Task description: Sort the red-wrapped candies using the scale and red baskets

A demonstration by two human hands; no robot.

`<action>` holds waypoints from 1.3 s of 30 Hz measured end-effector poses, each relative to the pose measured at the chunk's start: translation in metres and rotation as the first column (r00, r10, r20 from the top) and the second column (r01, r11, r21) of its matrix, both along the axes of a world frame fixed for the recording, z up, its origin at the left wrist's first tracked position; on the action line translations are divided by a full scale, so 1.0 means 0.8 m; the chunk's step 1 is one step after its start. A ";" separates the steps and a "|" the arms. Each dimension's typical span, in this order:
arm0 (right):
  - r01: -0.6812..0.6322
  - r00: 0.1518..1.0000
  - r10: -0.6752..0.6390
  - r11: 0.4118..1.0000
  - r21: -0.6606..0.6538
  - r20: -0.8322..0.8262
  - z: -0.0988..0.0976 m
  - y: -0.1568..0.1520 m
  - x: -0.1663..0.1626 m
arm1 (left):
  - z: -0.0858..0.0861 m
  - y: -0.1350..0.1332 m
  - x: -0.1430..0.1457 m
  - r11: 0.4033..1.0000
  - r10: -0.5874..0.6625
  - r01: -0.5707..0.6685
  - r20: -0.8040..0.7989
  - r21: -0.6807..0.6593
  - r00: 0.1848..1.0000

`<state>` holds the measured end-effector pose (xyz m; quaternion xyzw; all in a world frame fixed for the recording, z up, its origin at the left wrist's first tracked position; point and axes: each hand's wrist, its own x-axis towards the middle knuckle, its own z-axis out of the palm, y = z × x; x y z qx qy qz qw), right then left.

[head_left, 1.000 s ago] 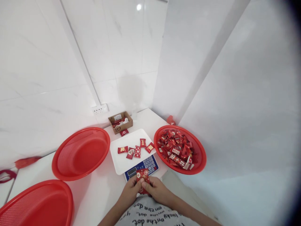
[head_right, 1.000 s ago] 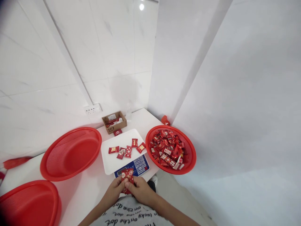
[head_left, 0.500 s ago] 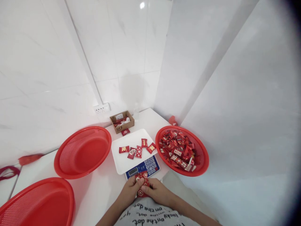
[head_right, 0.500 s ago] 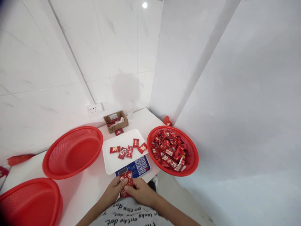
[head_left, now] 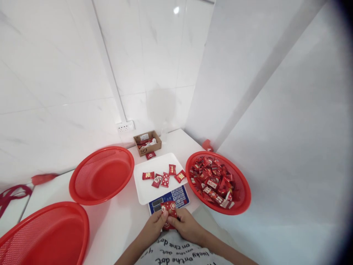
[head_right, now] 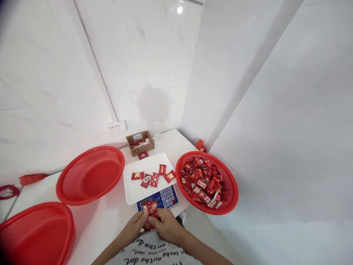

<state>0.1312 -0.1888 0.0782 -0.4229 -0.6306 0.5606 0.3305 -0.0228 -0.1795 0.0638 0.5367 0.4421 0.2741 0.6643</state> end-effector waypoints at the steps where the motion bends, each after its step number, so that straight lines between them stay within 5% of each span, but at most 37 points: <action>1: 0.002 1.000 -0.002 1.000 0.006 0.000 0.001 0.001 0.001 | -0.003 -0.001 -0.001 1.000 -0.008 0.008 -0.005 -0.009 1.000; 18: 0.052 0.998 -0.056 0.993 -0.105 -0.042 -0.001 -0.002 0.007 | -0.001 0.004 0.013 0.992 0.047 -0.029 0.146 -0.124 0.988; 23: 0.061 0.996 -0.072 0.984 -0.165 -0.061 0.001 -0.006 0.009 | -0.007 0.005 0.012 0.978 0.170 -0.150 0.133 -0.148 0.976; 39: 0.087 0.995 -0.095 0.982 -0.168 -0.038 0.004 -0.010 0.008 | 0.027 0.003 0.012 0.997 -0.004 -0.007 0.141 0.074 0.990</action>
